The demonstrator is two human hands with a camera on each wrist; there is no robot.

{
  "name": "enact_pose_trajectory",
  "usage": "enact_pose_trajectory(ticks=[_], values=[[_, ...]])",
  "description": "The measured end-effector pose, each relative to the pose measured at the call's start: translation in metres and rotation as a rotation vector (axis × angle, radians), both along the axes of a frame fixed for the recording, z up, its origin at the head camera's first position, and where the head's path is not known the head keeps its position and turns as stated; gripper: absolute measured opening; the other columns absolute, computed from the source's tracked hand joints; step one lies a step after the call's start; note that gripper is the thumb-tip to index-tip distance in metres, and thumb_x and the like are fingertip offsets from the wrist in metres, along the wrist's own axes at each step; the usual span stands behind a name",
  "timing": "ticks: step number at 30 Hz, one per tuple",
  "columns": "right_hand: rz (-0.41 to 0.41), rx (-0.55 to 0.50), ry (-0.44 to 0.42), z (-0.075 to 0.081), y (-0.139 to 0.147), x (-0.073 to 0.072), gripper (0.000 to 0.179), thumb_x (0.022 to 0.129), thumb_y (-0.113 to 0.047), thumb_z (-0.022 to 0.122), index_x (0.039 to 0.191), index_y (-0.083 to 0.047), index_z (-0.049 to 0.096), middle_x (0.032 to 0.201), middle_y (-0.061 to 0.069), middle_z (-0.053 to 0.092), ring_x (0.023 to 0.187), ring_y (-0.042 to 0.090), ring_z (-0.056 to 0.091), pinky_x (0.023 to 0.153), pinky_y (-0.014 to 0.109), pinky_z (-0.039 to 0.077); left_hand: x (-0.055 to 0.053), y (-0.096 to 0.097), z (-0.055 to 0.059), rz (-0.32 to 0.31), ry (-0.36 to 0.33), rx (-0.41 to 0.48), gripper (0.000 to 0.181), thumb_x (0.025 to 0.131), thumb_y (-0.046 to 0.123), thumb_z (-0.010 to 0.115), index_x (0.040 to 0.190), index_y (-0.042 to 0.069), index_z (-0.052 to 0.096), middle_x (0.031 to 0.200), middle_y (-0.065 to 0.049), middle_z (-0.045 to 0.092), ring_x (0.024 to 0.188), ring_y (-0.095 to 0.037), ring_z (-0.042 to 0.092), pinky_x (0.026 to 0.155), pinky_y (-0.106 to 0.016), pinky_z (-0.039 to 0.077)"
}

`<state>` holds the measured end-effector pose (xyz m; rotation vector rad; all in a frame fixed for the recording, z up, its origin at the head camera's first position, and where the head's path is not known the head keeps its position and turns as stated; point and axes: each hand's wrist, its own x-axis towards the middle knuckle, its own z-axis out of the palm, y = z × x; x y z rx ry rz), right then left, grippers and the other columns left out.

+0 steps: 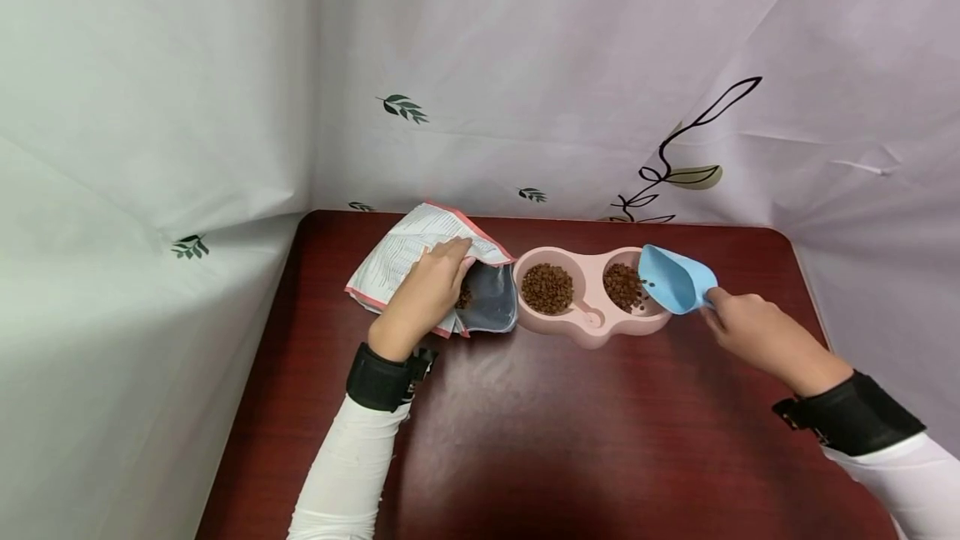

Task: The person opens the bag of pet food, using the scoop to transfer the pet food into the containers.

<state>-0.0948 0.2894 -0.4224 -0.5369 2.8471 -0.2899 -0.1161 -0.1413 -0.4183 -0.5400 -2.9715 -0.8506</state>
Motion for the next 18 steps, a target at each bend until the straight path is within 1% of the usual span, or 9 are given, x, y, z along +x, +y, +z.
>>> enact_pose_trajectory(ticks=[5, 8, 10, 13, 15, 16, 18], values=[[0.005, 0.03, 0.069, 0.0, -0.002, 0.005, 0.013, 0.093, -0.006, 0.056, 0.09, 0.004, 0.049, 0.058, 0.006, 0.047, 0.047, 0.019, 0.046, 0.04, 0.035, 0.038, 0.001, 0.001, 0.0, 0.003, 0.004, -0.011, 0.04, 0.104, 0.02, 0.047, 0.136, -0.003, 0.053, 0.138, -0.021, 0.056, 0.129, -0.035, 0.048, 0.108, -0.06, 0.034], [-0.011, 0.001, 0.08, -0.001, -0.001, 0.007, 0.012, 0.093, -0.007, 0.056, 0.092, 0.004, 0.049, 0.059, 0.005, 0.047, 0.049, 0.019, 0.048, 0.042, 0.037, 0.039, 0.001, 0.001, 0.0, 0.001, 0.004, -0.017, 0.04, 0.104, 0.02, 0.046, 0.136, -0.003, 0.053, 0.138, -0.021, 0.056, 0.129, -0.035, 0.048, 0.107, -0.061, 0.034], [-0.042, -0.05, 0.075, -0.002, 0.001, 0.007, 0.012, 0.095, -0.007, 0.054, 0.093, 0.004, 0.05, 0.061, 0.005, 0.047, 0.052, 0.02, 0.047, 0.045, 0.037, 0.039, 0.001, 0.001, 0.0, 0.0, 0.003, -0.02, 0.04, 0.104, 0.02, 0.046, 0.136, -0.003, 0.053, 0.138, -0.021, 0.056, 0.129, -0.036, 0.048, 0.107, -0.062, 0.034], [-0.121, -0.159, 0.065, -0.005, 0.005, 0.007, 0.016, 0.1, -0.014, 0.05, 0.092, 0.001, 0.052, 0.064, 0.005, 0.049, 0.055, 0.019, 0.046, 0.05, 0.037, 0.039, 0.001, 0.001, -0.001, 0.003, 0.001, -0.024, 0.04, 0.104, 0.021, 0.046, 0.136, -0.002, 0.053, 0.138, -0.021, 0.056, 0.13, -0.036, 0.047, 0.107, -0.061, 0.034], [-0.19, -0.246, 0.046, -0.008, 0.009, 0.008, 0.023, 0.103, -0.021, 0.046, 0.092, -0.003, 0.053, 0.065, 0.005, 0.051, 0.052, 0.018, 0.045, 0.047, 0.036, 0.038, 0.001, 0.001, 0.0, 0.008, -0.003, -0.025, 0.041, 0.104, 0.021, 0.045, 0.137, -0.002, 0.053, 0.139, -0.021, 0.055, 0.13, -0.036, 0.047, 0.108, -0.061, 0.034], [-0.233, -0.296, 0.031, -0.011, 0.012, 0.009, 0.026, 0.104, -0.026, 0.044, 0.095, -0.005, 0.055, 0.066, 0.006, 0.053, 0.051, 0.018, 0.046, 0.045, 0.036, 0.039, 0.002, 0.001, 0.0, 0.007, -0.005, -0.025, 0.041, 0.104, 0.022, 0.045, 0.137, -0.002, 0.053, 0.139, -0.022, 0.055, 0.13, -0.036, 0.047, 0.108, -0.061, 0.034], [-0.328, -0.429, -0.016, -0.018, 0.016, 0.012, 0.031, 0.105, -0.033, 0.041, 0.1, -0.007, 0.056, 0.068, 0.004, 0.056, 0.048, 0.018, 0.048, 0.041, 0.036, 0.04, 0.002, 0.001, 0.0, 0.006, -0.01, -0.022, 0.041, 0.104, 0.022, 0.045, 0.137, -0.002, 0.053, 0.139, -0.022, 0.054, 0.131, -0.036, 0.046, 0.108, -0.06, 0.033]])
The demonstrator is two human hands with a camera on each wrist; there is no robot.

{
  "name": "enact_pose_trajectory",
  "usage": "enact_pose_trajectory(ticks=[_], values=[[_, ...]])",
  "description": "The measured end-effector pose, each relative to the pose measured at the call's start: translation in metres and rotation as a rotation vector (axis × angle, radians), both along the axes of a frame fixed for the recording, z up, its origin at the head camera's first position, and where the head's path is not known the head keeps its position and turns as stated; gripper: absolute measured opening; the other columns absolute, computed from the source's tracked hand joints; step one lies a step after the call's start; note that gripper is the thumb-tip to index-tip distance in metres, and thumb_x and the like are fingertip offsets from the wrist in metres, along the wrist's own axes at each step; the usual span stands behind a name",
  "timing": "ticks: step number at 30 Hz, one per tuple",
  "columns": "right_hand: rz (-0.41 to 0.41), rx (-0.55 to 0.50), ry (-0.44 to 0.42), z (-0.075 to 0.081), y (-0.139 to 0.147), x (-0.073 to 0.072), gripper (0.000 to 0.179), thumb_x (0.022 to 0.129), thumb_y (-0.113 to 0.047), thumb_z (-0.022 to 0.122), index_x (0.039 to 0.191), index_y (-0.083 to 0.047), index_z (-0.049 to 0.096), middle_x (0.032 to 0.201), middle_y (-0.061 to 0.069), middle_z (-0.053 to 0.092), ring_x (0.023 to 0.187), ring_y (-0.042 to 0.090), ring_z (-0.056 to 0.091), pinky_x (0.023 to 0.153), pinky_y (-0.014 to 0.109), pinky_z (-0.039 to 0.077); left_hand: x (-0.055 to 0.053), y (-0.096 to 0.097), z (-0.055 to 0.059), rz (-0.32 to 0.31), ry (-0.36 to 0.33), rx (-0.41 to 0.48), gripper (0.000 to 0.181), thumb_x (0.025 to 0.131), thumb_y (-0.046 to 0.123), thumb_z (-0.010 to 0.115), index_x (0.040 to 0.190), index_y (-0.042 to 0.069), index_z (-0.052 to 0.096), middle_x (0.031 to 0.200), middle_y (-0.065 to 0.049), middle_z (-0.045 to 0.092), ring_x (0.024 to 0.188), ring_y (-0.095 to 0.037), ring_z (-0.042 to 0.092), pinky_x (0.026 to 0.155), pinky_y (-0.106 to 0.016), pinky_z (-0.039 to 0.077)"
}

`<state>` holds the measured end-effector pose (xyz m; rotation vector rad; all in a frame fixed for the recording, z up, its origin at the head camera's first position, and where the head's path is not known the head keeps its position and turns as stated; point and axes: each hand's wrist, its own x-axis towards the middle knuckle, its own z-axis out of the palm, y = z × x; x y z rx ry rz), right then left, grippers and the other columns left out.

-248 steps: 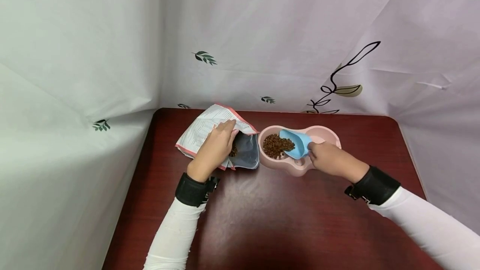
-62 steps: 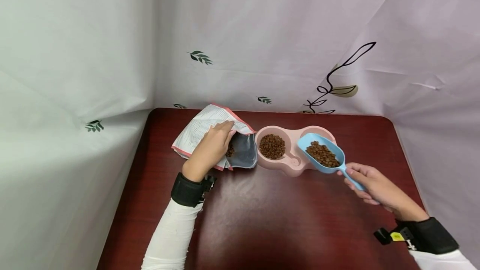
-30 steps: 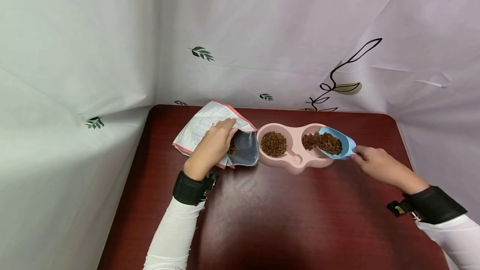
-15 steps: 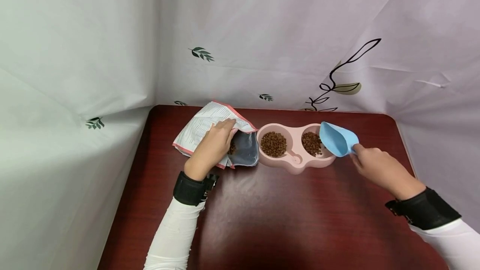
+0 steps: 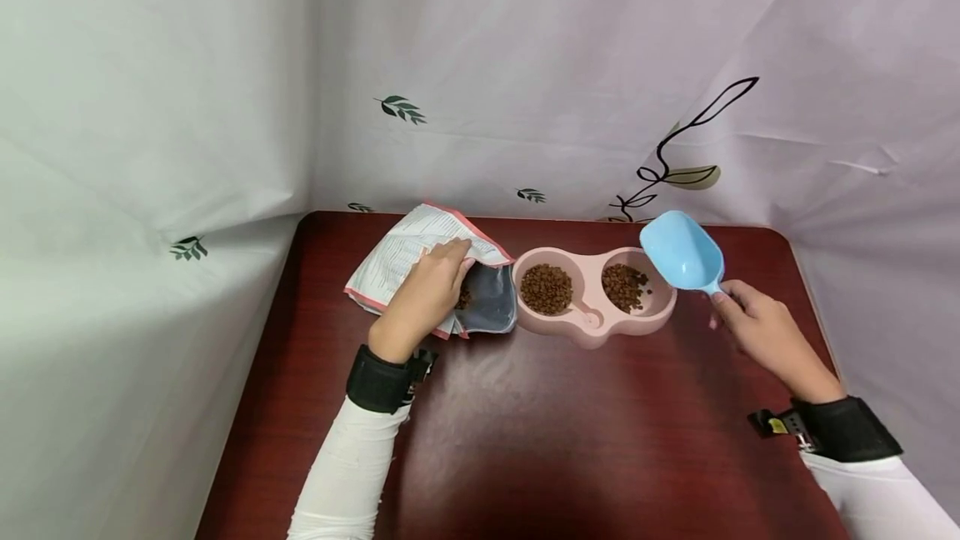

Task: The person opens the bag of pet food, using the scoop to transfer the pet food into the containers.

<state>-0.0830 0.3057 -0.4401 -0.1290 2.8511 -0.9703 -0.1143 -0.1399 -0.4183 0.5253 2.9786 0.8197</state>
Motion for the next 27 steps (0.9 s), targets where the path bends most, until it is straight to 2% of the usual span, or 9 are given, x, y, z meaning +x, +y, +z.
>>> enact_pose_trajectory(ticks=[3, 7, 10, 13, 19, 23, 27], values=[[-0.13, -0.311, -0.054, -0.015, 0.003, 0.0, 0.034, 0.104, -0.035, 0.041, 0.108, -0.005, 0.053, 0.071, 0.0, 0.057, 0.045, 0.016, 0.049, 0.035, 0.036, 0.039, 0.001, -0.002, 0.002, 0.009, 0.004, 0.0, 0.041, 0.104, 0.022, 0.045, 0.137, -0.002, 0.053, 0.139, -0.022, 0.055, 0.13, -0.037, 0.046, 0.108, -0.06, 0.034], [-0.281, -0.785, -0.048, -0.042, 0.002, 0.005, 0.029, 0.104, -0.028, 0.044, 0.109, -0.001, 0.052, 0.073, -0.002, 0.058, 0.043, 0.013, 0.048, 0.032, 0.033, 0.037, 0.002, -0.002, 0.003, 0.018, 0.016, -0.006, 0.04, 0.104, 0.021, 0.046, 0.136, -0.003, 0.054, 0.138, -0.022, 0.056, 0.129, -0.036, 0.048, 0.107, -0.061, 0.034], [-0.376, -1.009, -0.033, -0.062, -0.002, 0.013, 0.025, 0.104, -0.024, 0.044, 0.107, -0.001, 0.053, 0.072, 0.001, 0.058, 0.043, 0.012, 0.048, 0.031, 0.028, 0.037, 0.002, -0.001, 0.002, 0.013, -0.002, -0.007, 0.041, 0.104, 0.022, 0.046, 0.137, -0.002, 0.053, 0.139, -0.022, 0.055, 0.13, -0.037, 0.046, 0.108, -0.061, 0.033], [-0.45, -1.11, -0.028, -0.078, -0.004, 0.019, 0.025, 0.105, -0.022, 0.041, 0.107, 0.0, 0.052, 0.072, 0.001, 0.059, 0.042, 0.012, 0.047, 0.031, 0.026, 0.036, 0.001, 0.002, 0.002, 0.007, -0.027, -0.005, 0.042, 0.104, 0.022, 0.046, 0.138, -0.001, 0.052, 0.14, -0.022, 0.053, 0.132, -0.036, 0.045, 0.109, -0.061, 0.031], [-0.516, -1.212, -0.027, -0.097, -0.005, 0.02, 0.03, 0.106, -0.021, 0.04, 0.112, 0.009, 0.044, 0.072, 0.002, 0.059, 0.041, 0.012, 0.045, 0.031, 0.025, 0.035, 0.002, 0.002, 0.002, 0.011, -0.027, -0.004, 0.041, 0.103, 0.021, 0.047, 0.138, -0.001, 0.052, 0.14, -0.023, 0.053, 0.132, -0.035, 0.045, 0.109, -0.061, 0.032], [-0.537, -1.259, -0.069, -0.108, -0.007, 0.021, 0.029, 0.106, -0.021, 0.039, 0.111, 0.007, 0.045, 0.072, 0.003, 0.059, 0.042, 0.013, 0.046, 0.032, 0.024, 0.037, 0.001, 0.001, 0.002, 0.011, -0.024, -0.004, 0.042, 0.104, 0.022, 0.046, 0.138, -0.001, 0.052, 0.14, -0.023, 0.053, 0.132, -0.036, 0.045, 0.109, -0.061, 0.031], [-0.538, -1.249, -0.103, -0.116, -0.01, 0.022, 0.03, 0.106, -0.023, 0.039, 0.113, 0.006, 0.045, 0.073, 0.002, 0.059, 0.044, 0.013, 0.049, 0.034, 0.024, 0.042, 0.001, 0.001, 0.002, 0.01, -0.025, -0.005, 0.042, 0.104, 0.023, 0.047, 0.138, -0.001, 0.052, 0.141, -0.023, 0.053, 0.132, -0.036, 0.045, 0.109, -0.061, 0.031]])
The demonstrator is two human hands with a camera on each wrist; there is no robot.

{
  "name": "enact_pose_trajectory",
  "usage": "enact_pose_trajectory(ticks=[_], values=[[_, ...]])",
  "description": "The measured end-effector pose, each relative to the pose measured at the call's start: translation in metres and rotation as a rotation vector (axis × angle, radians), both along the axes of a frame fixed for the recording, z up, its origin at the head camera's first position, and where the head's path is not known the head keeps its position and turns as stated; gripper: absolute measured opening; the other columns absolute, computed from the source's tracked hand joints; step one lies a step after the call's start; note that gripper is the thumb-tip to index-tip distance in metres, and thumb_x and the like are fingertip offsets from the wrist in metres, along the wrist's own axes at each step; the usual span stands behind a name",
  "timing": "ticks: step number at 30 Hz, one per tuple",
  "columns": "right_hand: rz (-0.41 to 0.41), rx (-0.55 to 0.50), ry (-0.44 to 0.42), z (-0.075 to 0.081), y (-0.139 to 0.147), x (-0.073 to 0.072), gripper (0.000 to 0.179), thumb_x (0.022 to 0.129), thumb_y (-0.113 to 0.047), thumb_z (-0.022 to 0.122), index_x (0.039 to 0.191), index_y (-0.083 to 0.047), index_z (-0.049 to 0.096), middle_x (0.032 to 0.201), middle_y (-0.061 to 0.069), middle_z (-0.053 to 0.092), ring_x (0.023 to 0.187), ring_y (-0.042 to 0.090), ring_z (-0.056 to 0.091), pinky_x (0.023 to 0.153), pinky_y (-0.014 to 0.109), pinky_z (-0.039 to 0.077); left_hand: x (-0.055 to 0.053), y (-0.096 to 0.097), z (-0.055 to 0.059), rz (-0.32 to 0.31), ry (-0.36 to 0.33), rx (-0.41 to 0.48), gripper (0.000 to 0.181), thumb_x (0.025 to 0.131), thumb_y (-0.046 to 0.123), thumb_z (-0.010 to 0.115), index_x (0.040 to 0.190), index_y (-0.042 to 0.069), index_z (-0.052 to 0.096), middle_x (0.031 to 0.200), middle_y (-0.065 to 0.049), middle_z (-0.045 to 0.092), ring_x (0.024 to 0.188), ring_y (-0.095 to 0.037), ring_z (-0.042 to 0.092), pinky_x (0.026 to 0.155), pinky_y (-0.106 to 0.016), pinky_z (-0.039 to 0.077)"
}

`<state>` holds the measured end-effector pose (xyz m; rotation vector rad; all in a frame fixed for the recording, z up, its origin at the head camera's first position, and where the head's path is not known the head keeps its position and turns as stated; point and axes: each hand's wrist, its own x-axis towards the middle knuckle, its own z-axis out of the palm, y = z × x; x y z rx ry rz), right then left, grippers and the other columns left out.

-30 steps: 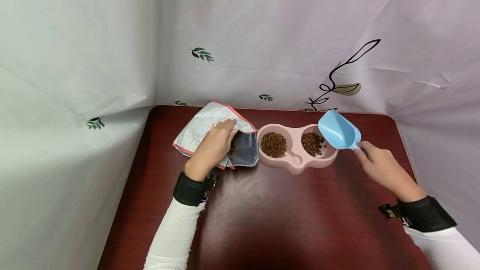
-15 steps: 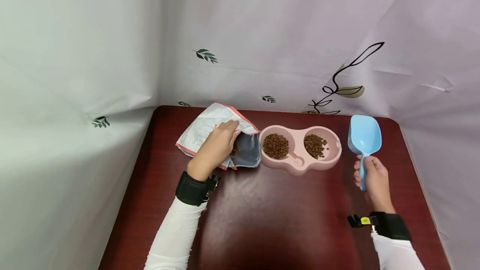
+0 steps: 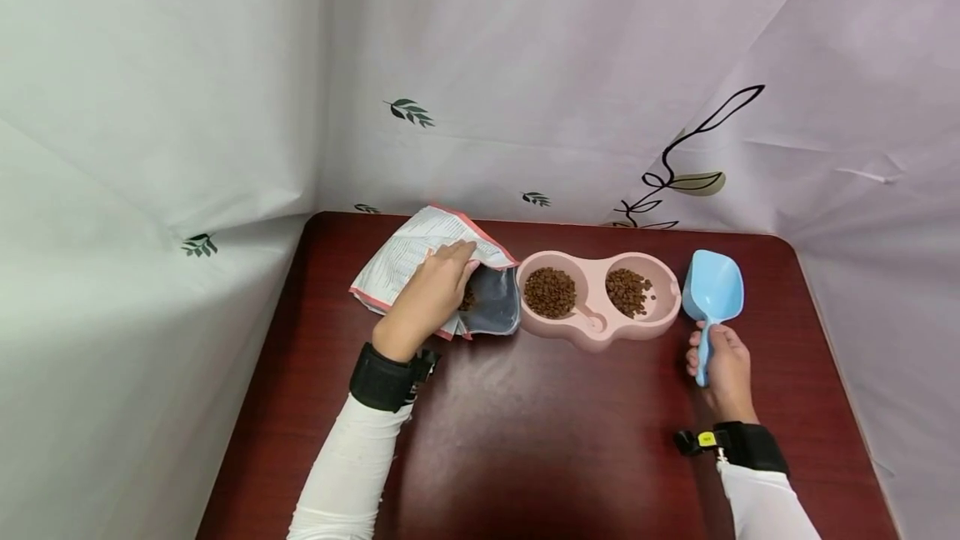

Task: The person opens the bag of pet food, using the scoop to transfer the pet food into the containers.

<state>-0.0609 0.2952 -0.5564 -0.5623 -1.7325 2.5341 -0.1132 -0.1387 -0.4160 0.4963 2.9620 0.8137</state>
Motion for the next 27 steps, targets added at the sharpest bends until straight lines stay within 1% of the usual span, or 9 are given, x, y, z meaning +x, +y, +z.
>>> enact_pose_trajectory(ticks=[5, 9, 11, 16, 22, 27], values=[[-0.011, 0.058, -0.047, -0.009, -0.001, -0.002, 0.032, 0.106, -0.024, 0.039, 0.116, 0.007, 0.043, 0.074, 0.0, 0.06, 0.046, 0.012, 0.052, 0.037, 0.022, 0.046, 0.0, 0.001, -0.001, 0.006, 0.007, 0.006, 0.042, 0.103, 0.022, 0.048, 0.138, -0.001, 0.052, 0.14, -0.022, 0.054, 0.132, -0.036, 0.045, 0.109, -0.061, 0.031], [-0.008, 0.071, -0.073, -0.015, 0.001, -0.001, 0.031, 0.106, -0.024, 0.039, 0.115, 0.005, 0.044, 0.073, -0.001, 0.062, 0.046, 0.01, 0.055, 0.038, 0.022, 0.049, 0.001, 0.001, -0.001, 0.006, 0.009, 0.007, 0.041, 0.103, 0.022, 0.048, 0.138, -0.001, 0.053, 0.14, -0.023, 0.054, 0.132, -0.036, 0.045, 0.109, -0.062, 0.031], [0.01, 0.057, -0.074, -0.017, 0.002, 0.0, 0.03, 0.106, -0.024, 0.038, 0.115, 0.005, 0.044, 0.072, -0.001, 0.063, 0.047, 0.011, 0.057, 0.039, 0.023, 0.051, 0.0, 0.001, -0.001, 0.006, 0.012, 0.007, 0.041, 0.103, 0.021, 0.048, 0.137, -0.001, 0.053, 0.14, -0.023, 0.054, 0.131, -0.036, 0.045, 0.109, -0.062, 0.031], [0.054, 0.029, -0.077, -0.018, 0.003, 0.003, 0.032, 0.106, -0.026, 0.038, 0.117, 0.004, 0.043, 0.073, 0.0, 0.064, 0.049, 0.013, 0.06, 0.044, 0.026, 0.055, 0.001, 0.0, -0.001, 0.002, 0.024, 0.012, 0.041, 0.103, 0.021, 0.048, 0.137, -0.002, 0.053, 0.139, -0.024, 0.054, 0.131, -0.037, 0.046, 0.108, -0.063, 0.032], [0.086, 0.049, -0.102, -0.016, 0.005, 0.005, 0.032, 0.106, -0.028, 0.038, 0.117, 0.001, 0.042, 0.074, 0.0, 0.064, 0.051, 0.013, 0.062, 0.047, 0.026, 0.057, 0.0, 0.0, -0.002, -0.004, 0.021, 0.009, 0.041, 0.103, 0.021, 0.049, 0.137, -0.002, 0.053, 0.139, -0.024, 0.054, 0.131, -0.037, 0.046, 0.108, -0.062, 0.031], [0.093, 0.06, -0.112, -0.016, 0.005, 0.005, 0.032, 0.106, -0.03, 0.038, 0.118, 0.0, 0.042, 0.074, 0.0, 0.065, 0.052, 0.014, 0.063, 0.048, 0.027, 0.058, 0.0, 0.0, -0.003, -0.003, 0.029, 0.009, 0.041, 0.102, 0.02, 0.05, 0.137, -0.002, 0.053, 0.138, -0.024, 0.055, 0.13, -0.038, 0.046, 0.108, -0.063, 0.032]])
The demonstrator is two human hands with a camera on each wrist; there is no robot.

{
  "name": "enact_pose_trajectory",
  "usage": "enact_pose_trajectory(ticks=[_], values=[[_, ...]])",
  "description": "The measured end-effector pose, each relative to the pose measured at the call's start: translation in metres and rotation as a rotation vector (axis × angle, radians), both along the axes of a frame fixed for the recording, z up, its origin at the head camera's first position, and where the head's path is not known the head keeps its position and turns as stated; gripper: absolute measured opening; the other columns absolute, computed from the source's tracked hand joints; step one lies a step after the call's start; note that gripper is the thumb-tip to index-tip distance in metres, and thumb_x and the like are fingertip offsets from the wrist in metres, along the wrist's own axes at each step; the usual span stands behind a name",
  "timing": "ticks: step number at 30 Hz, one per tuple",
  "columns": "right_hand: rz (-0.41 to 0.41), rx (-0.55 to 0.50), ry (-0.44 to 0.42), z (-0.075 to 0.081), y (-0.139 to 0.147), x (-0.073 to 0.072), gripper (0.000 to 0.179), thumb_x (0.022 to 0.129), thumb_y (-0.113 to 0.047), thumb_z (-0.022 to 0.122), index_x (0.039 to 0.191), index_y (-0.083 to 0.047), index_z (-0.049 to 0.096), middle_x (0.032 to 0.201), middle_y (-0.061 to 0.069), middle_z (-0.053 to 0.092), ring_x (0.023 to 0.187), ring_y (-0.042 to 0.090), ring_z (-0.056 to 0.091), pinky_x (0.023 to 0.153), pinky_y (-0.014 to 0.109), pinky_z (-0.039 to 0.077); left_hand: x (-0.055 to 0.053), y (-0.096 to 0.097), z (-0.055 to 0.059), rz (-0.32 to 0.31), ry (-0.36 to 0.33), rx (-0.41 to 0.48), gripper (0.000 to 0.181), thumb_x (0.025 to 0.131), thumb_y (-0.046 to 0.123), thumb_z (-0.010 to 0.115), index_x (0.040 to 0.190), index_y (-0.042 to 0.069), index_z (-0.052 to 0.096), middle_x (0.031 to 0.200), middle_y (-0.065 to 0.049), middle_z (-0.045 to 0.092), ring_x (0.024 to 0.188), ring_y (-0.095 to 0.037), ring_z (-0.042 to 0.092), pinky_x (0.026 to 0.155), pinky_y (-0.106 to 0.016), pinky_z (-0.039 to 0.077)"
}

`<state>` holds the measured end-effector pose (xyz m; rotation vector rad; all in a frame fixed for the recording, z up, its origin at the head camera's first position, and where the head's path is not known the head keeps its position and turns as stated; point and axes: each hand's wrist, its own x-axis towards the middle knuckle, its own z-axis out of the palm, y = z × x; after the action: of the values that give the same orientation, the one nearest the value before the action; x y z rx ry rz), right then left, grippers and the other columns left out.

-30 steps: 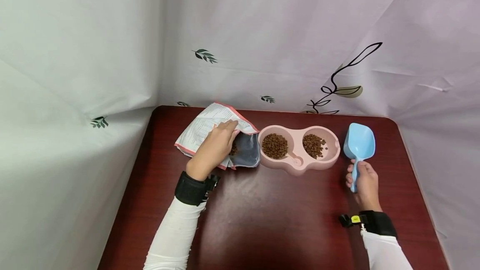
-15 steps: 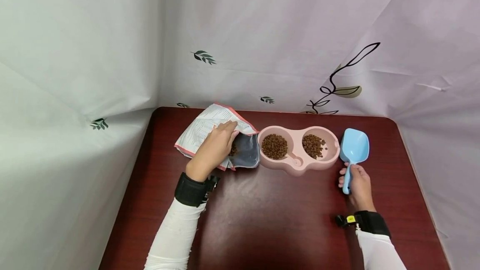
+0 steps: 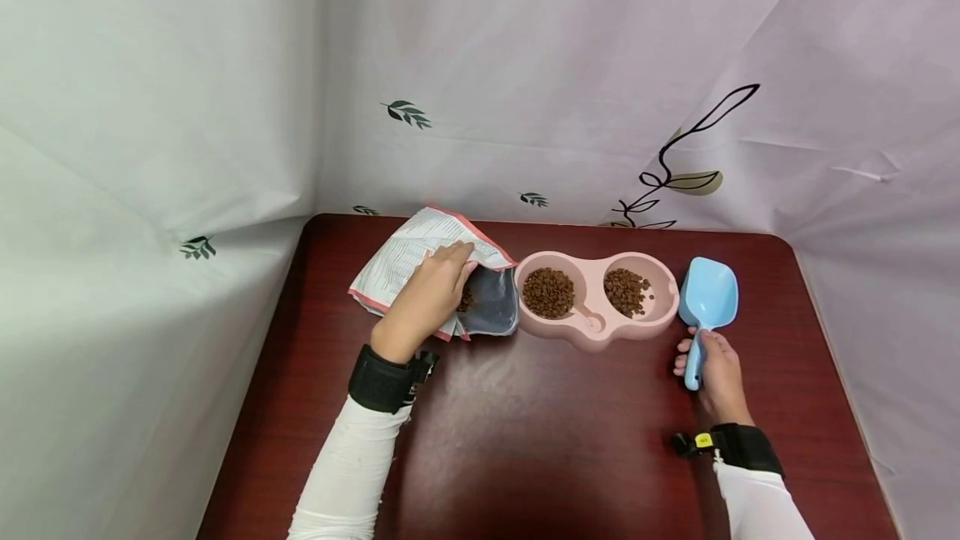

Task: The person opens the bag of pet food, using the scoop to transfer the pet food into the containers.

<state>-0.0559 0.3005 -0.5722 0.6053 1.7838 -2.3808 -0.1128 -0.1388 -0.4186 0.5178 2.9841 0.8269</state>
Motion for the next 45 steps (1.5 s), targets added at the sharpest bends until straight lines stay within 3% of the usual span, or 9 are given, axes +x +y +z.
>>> enact_pose_trajectory(ticks=[11, 19, 26, 28, 32, 34, 38, 41, 45], values=[[0.067, 0.06, -0.036, 0.006, 0.009, 0.005, 0.025, 0.108, -0.031, 0.031, 0.118, -0.008, 0.032, 0.089, 0.004, 0.066, 0.079, 0.02, 0.073, 0.066, 0.033, 0.061, -0.001, 0.002, 0.002, -0.012, 0.009, -0.003, 0.04, 0.103, 0.02, 0.048, 0.136, -0.003, 0.053, 0.138, -0.021, 0.055, 0.13, -0.038, 0.047, 0.107, -0.064, 0.032], [0.14, 0.052, -0.021, 0.007, 0.008, 0.009, 0.028, 0.108, -0.03, 0.031, 0.119, -0.005, 0.028, 0.093, 0.007, 0.065, 0.084, 0.021, 0.073, 0.072, 0.034, 0.06, 0.0, 0.0, 0.002, 0.0, 0.002, 0.002, 0.04, 0.103, 0.019, 0.049, 0.136, -0.003, 0.053, 0.138, -0.023, 0.055, 0.13, -0.038, 0.047, 0.108, -0.063, 0.031], [0.154, 0.09, -0.022, 0.011, 0.008, 0.009, 0.024, 0.108, -0.027, 0.03, 0.119, -0.006, 0.031, 0.094, 0.004, 0.067, 0.086, 0.017, 0.072, 0.072, 0.028, 0.06, 0.0, 0.0, 0.002, 0.003, -0.003, -0.003, 0.041, 0.103, 0.021, 0.047, 0.137, -0.002, 0.053, 0.139, -0.022, 0.055, 0.131, -0.037, 0.046, 0.109, -0.062, 0.032], [0.136, 0.159, -0.041, 0.014, 0.008, 0.01, 0.023, 0.108, -0.027, 0.031, 0.118, -0.007, 0.033, 0.099, 0.004, 0.062, 0.086, 0.012, 0.071, 0.072, 0.023, 0.059, 0.0, 0.0, 0.002, 0.002, -0.005, -0.004, 0.041, 0.103, 0.021, 0.047, 0.137, -0.002, 0.053, 0.139, -0.022, 0.055, 0.131, -0.037, 0.046, 0.109, -0.062, 0.032], [0.095, 0.414, -0.121, 0.024, 0.009, 0.011, 0.031, 0.107, -0.028, 0.03, 0.124, -0.004, 0.036, 0.114, 0.013, 0.048, 0.082, 0.0, 0.062, 0.067, 0.014, 0.054, 0.0, 0.001, 0.003, -0.001, 0.001, -0.006, 0.04, 0.103, 0.02, 0.047, 0.137, -0.002, 0.053, 0.139, -0.021, 0.055, 0.13, -0.036, 0.047, 0.108, -0.062, 0.032], [0.081, 0.521, -0.14, 0.025, 0.013, 0.011, 0.031, 0.106, -0.031, 0.03, 0.124, -0.007, 0.038, 0.114, 0.011, 0.049, 0.081, -0.002, 0.06, 0.067, 0.013, 0.053, 0.0, 0.001, 0.003, 0.001, 0.006, -0.008, 0.04, 0.103, 0.02, 0.047, 0.136, -0.002, 0.053, 0.138, -0.02, 0.056, 0.13, -0.035, 0.047, 0.108, -0.062, 0.032], [0.095, 0.737, -0.148, 0.037, 0.017, 0.013, 0.043, 0.106, -0.035, 0.026, 0.134, -0.003, 0.035, 0.12, 0.013, 0.052, 0.096, 0.015, 0.061, 0.08, 0.028, 0.055, -0.001, 0.0, 0.003, 0.002, 0.025, -0.003, 0.04, 0.104, 0.02, 0.046, 0.135, -0.003, 0.054, 0.137, -0.02, 0.057, 0.129, -0.034, 0.048, 0.107, -0.063, 0.033], [0.05, 0.88, -0.167, 0.057, 0.012, 0.015, 0.05, 0.106, -0.036, 0.026, 0.139, 0.001, 0.033, 0.126, 0.018, 0.05, 0.104, 0.029, 0.055, 0.081, 0.041, 0.048, -0.001, 0.0, 0.004, 0.002, 0.042, -0.001, 0.039, 0.104, 0.019, 0.046, 0.134, -0.003, 0.055, 0.135, -0.02, 0.058, 0.128, -0.033, 0.05, 0.105, -0.063, 0.035], [-0.041, 0.969, -0.116, 0.08, 0.002, 0.013, 0.044, 0.105, -0.035, 0.033, 0.137, -0.006, 0.042, 0.12, 0.007, 0.052, 0.102, 0.022, 0.055, 0.076, 0.03, 0.044, -0.002, -0.001, 0.006, 0.015, 0.056, -0.013, 0.038, 0.104, 0.019, 0.045, 0.132, -0.003, 0.056, 0.132, -0.02, 0.06, 0.126, -0.031, 0.052, 0.104, -0.062, 0.037]])
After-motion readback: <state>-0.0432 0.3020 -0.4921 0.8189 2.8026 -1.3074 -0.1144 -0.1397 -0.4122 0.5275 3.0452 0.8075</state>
